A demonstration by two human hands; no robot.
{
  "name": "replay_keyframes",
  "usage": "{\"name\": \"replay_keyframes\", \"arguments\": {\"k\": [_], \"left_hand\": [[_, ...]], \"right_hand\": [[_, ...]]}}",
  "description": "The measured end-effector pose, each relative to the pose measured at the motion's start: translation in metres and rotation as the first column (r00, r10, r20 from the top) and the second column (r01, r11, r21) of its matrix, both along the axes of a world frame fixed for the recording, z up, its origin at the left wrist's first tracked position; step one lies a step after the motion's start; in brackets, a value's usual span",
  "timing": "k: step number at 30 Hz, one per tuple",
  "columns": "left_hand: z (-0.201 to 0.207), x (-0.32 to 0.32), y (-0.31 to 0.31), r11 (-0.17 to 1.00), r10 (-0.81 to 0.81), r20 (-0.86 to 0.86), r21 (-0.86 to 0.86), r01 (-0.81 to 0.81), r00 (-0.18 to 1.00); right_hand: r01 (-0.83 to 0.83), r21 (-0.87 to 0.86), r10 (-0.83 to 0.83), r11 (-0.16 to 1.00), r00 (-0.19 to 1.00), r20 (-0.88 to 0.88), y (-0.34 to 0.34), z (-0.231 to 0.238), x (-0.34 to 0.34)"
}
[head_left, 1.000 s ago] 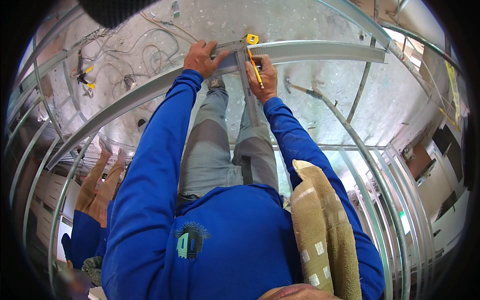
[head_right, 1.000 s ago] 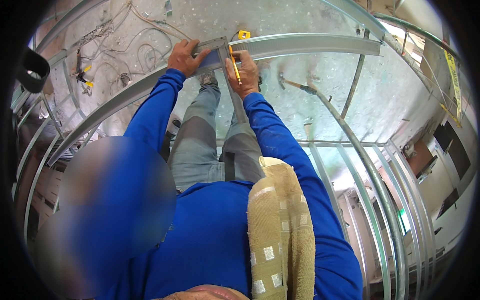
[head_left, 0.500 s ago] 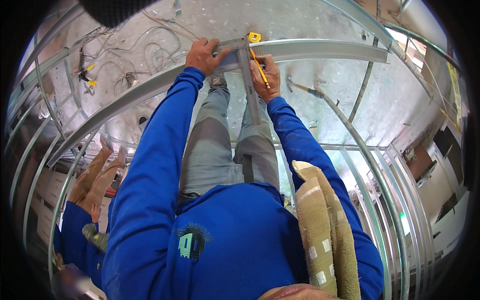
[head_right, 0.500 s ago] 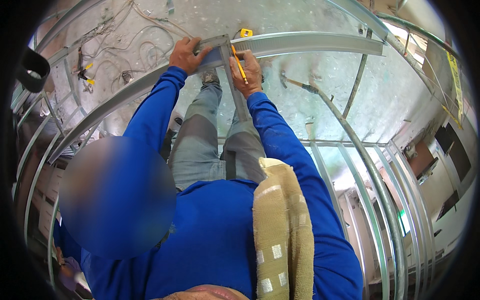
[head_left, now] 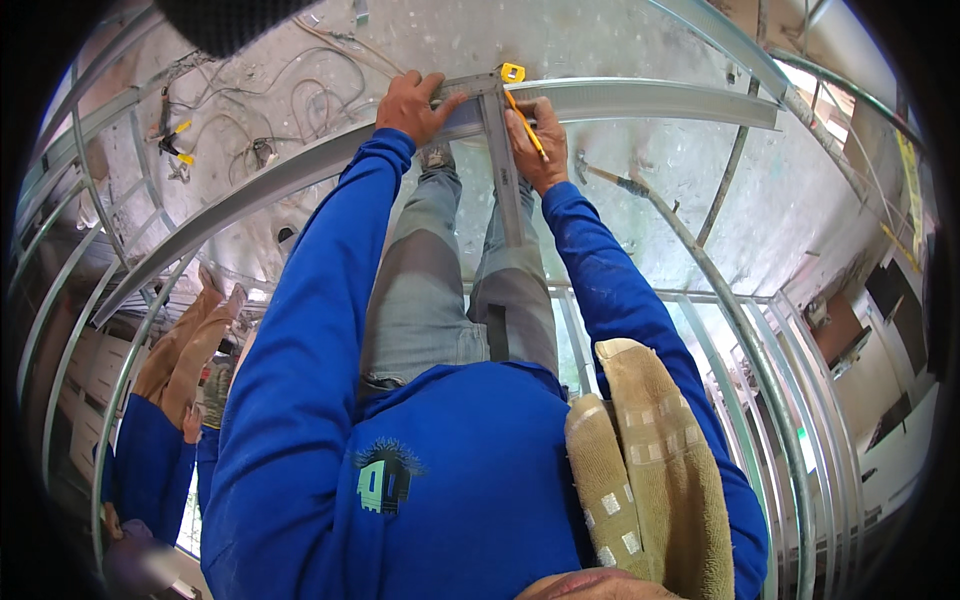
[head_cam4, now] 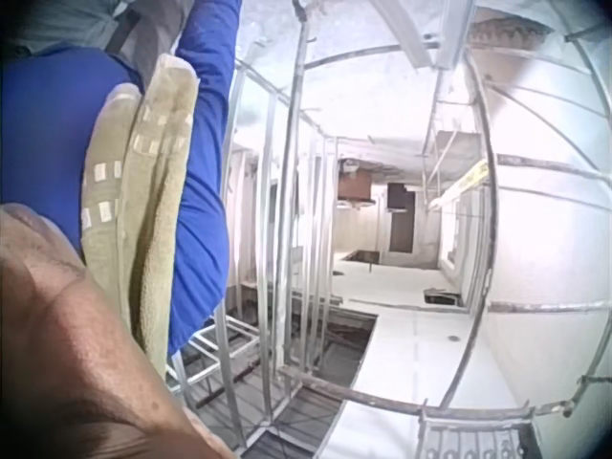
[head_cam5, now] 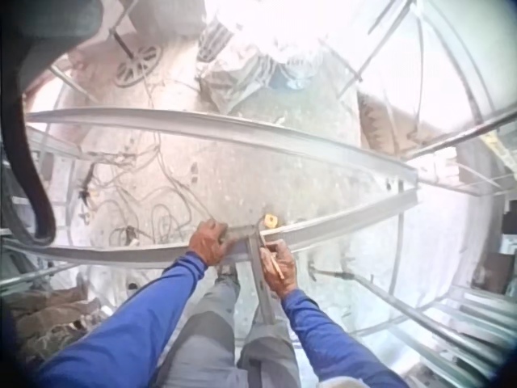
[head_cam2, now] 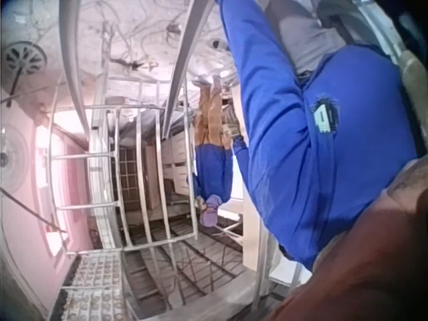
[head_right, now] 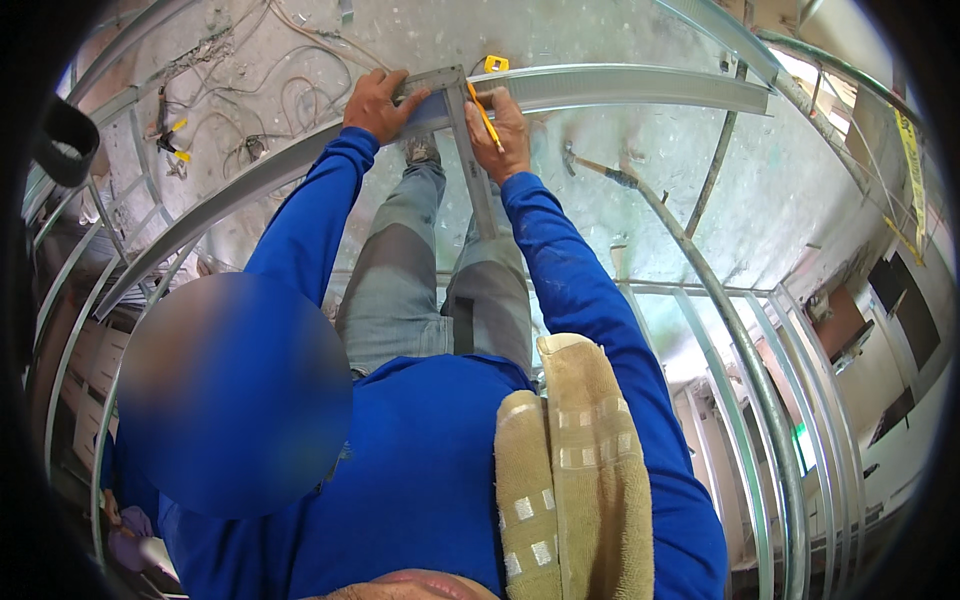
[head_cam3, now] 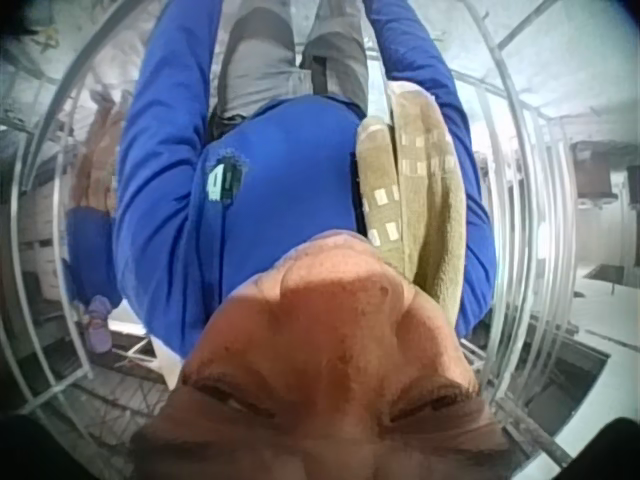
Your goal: The person measures and marks a curved metal trim piece on a scaffolding platform, then cuts it with tin snips. After fitting the cut piece, they use a power drill to fasten it to the curved frame.
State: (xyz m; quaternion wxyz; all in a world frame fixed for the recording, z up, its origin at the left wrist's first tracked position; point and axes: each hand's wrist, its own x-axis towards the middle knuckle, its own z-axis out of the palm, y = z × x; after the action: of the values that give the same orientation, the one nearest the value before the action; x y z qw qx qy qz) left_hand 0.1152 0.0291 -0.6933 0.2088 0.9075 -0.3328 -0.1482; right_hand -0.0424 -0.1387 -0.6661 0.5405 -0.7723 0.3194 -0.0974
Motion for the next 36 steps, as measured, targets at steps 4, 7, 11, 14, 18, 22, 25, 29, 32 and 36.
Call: {"name": "replay_keyframes", "arguments": {"k": [4,7,11,14,18,22,25,29,32,36], "left_hand": [[0.000,-0.002,0.000,1.000,0.008,-0.029,0.022,-0.007,1.000],[0.000,-0.003,-0.001,1.000,0.021,0.001,-0.012,-0.021,1.000],[0.000,-0.002,-0.001,1.000,0.018,-0.025,0.002,-0.018,1.000],[0.003,-0.001,-0.001,1.000,0.017,-0.059,0.013,-0.016,0.998],[0.005,-0.002,-0.001,1.000,0.021,-0.052,0.007,-0.021,0.998],[0.005,-0.003,-0.002,0.999,0.036,-0.064,0.031,-0.034,0.997],[0.004,-0.004,-0.002,1.000,0.028,-0.058,0.007,-0.028,0.998],[0.002,-0.005,-0.001,1.000,0.022,-0.033,0.000,-0.022,0.999],[0.001,-0.004,-0.002,1.000,0.028,-0.048,-0.005,-0.028,0.998],[0.001,-0.004,-0.002,1.000,0.021,-0.050,-0.015,-0.022,0.999]], "right_hand": [[0.093,0.126,-0.093,0.988,0.996,-0.011,0.003,0.020,-0.030],[0.185,0.146,-0.144,0.972,0.956,-0.254,0.012,0.033,-0.053],[0.114,0.111,-0.077,0.987,0.952,-0.298,0.022,0.027,-0.046],[0.112,0.049,-0.100,0.992,0.975,-0.199,0.018,0.020,-0.034],[0.152,0.055,-0.138,0.987,0.970,-0.198,0.011,0.020,-0.035],[0.083,0.080,-0.054,0.993,0.950,-0.309,0.011,0.019,-0.033],[0.085,0.025,-0.079,0.996,0.981,-0.176,0.011,0.017,-0.026],[0.073,-0.030,-0.076,0.997,0.988,-0.135,0.016,0.023,-0.033],[0.064,-0.097,-0.071,0.993,0.995,-0.076,0.026,0.026,-0.046],[0.117,-0.072,-0.130,0.991,0.970,-0.205,0.036,0.021,-0.056]]}}
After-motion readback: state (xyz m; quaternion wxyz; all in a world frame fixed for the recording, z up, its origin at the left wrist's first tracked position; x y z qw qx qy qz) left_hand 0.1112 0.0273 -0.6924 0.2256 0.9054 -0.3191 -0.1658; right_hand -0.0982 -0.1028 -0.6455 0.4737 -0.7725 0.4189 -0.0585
